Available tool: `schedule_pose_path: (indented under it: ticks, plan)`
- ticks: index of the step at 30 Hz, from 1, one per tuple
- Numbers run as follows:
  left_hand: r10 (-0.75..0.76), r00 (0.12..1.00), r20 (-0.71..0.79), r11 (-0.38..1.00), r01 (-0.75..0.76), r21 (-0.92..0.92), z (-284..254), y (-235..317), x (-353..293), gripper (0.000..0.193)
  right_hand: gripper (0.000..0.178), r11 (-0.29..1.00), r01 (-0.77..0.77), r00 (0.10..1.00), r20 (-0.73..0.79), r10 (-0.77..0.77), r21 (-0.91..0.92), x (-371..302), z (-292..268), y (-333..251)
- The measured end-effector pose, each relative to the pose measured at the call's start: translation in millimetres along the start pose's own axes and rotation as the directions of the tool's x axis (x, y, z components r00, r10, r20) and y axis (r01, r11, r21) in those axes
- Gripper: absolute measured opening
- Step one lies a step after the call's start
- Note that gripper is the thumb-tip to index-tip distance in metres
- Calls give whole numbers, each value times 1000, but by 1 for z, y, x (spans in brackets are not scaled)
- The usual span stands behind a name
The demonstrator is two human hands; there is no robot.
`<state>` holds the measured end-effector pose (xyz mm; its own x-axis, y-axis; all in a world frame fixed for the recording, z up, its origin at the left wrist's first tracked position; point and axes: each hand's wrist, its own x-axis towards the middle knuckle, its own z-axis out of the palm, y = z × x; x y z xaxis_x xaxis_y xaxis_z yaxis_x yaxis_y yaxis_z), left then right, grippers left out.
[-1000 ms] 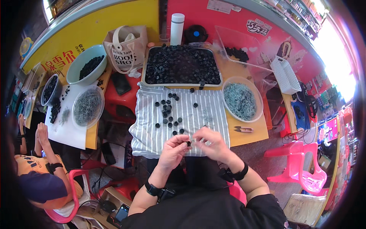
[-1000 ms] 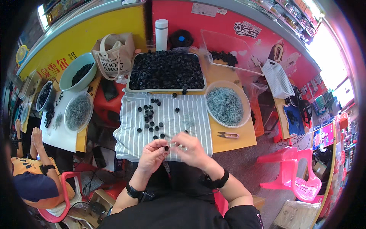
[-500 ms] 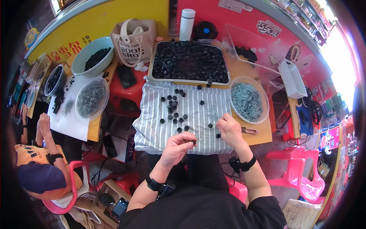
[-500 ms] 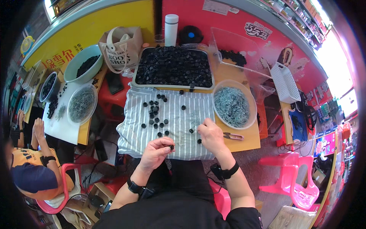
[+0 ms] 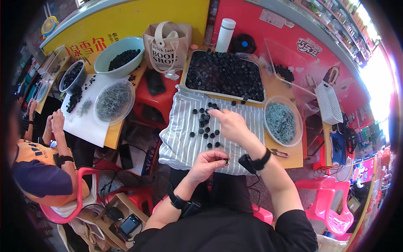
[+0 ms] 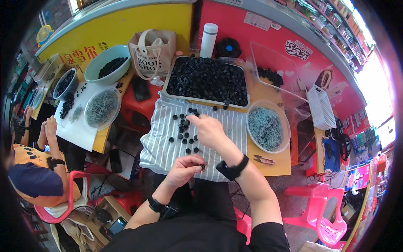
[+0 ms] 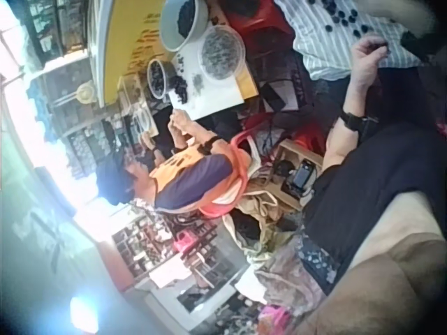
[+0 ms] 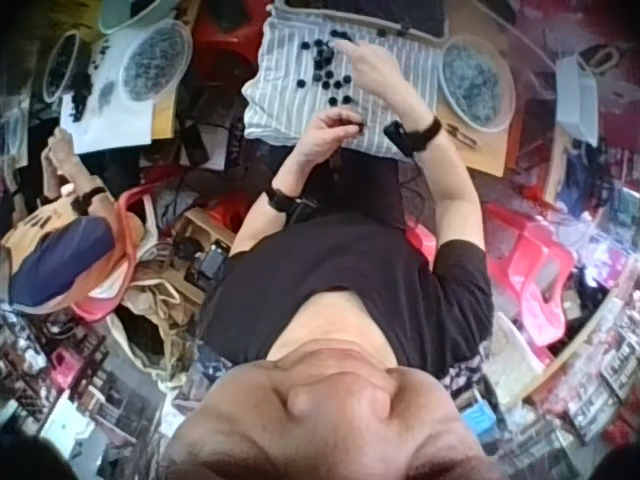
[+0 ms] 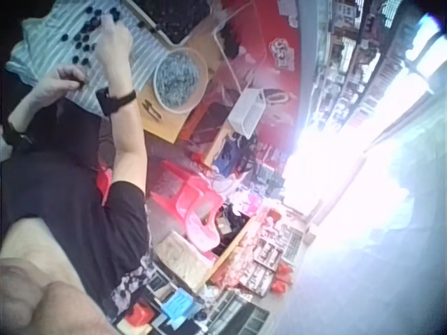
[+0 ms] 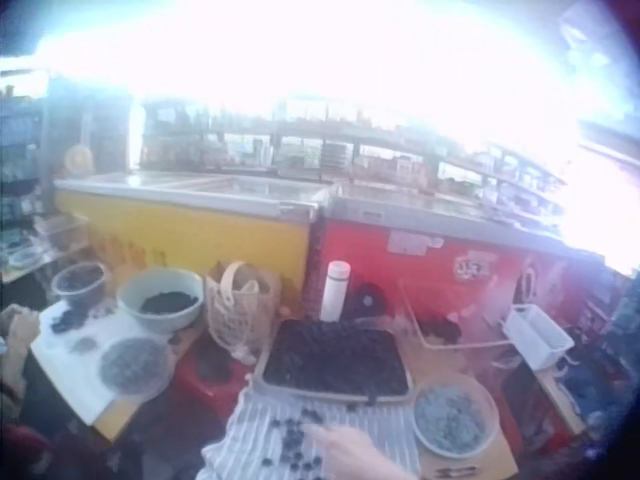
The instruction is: Sorting small black circular parts and light blue fragments into various containers on a workbench.
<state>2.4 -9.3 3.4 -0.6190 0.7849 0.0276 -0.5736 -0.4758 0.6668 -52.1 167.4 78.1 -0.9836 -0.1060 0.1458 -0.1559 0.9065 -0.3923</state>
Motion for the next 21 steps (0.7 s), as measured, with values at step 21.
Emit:
schedule_pose_path:
  ticks: [21]
  plan:
    - [11, 999, 44, 1000, -10, -16, -10, -6, -1, 20, 11, 968, -66, 989, -110, 95, 243, -55, -20, 35]
